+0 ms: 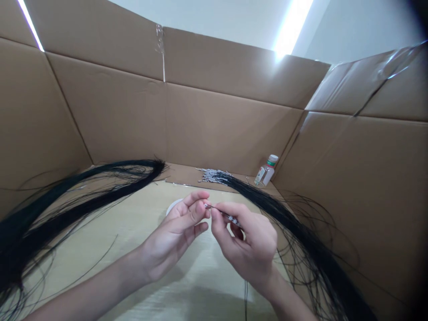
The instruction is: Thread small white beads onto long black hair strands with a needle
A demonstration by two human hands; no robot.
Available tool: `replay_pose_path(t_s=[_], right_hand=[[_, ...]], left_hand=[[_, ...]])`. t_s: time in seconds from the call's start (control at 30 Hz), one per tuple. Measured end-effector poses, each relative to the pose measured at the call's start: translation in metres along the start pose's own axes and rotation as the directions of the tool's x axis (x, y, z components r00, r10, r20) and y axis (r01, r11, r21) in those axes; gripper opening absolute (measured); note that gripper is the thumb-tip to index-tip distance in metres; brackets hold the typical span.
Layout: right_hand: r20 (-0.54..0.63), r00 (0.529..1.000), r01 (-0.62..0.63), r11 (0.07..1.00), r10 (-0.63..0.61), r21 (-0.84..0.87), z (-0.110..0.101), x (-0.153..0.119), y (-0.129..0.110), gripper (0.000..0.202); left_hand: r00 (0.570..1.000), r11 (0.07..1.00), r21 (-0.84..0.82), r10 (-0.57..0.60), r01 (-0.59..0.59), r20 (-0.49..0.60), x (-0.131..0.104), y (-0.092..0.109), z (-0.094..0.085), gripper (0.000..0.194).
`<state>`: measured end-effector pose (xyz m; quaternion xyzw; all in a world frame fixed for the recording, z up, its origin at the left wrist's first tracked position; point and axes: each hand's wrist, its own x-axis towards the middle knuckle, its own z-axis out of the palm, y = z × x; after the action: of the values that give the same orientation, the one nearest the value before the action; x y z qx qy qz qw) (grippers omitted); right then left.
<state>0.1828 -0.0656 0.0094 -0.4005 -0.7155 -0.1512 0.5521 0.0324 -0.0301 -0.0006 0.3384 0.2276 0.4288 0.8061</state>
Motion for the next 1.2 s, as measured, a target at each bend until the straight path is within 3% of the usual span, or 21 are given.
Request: replay_pose_path(t_s=[0.33, 1.2], right_hand=[[0.006, 1.0, 0.013, 1.0, -0.013, -0.013, -0.0014, 0.0012, 0.0009, 0.008], [-0.008, 1.0, 0.022, 1.0, -0.022, -0.009, -0.0014, 0.0011, 0.001, 0.008]], left_hand=[[0.999, 0.999, 0.012, 0.039, -0.039, 0.01, 0.0033, -0.0001, -0.0027, 0.026], [0.999, 0.998, 0.04, 0.051, -0.05, -0.001, 0.0035, -0.0001, -0.0007, 0.03]])
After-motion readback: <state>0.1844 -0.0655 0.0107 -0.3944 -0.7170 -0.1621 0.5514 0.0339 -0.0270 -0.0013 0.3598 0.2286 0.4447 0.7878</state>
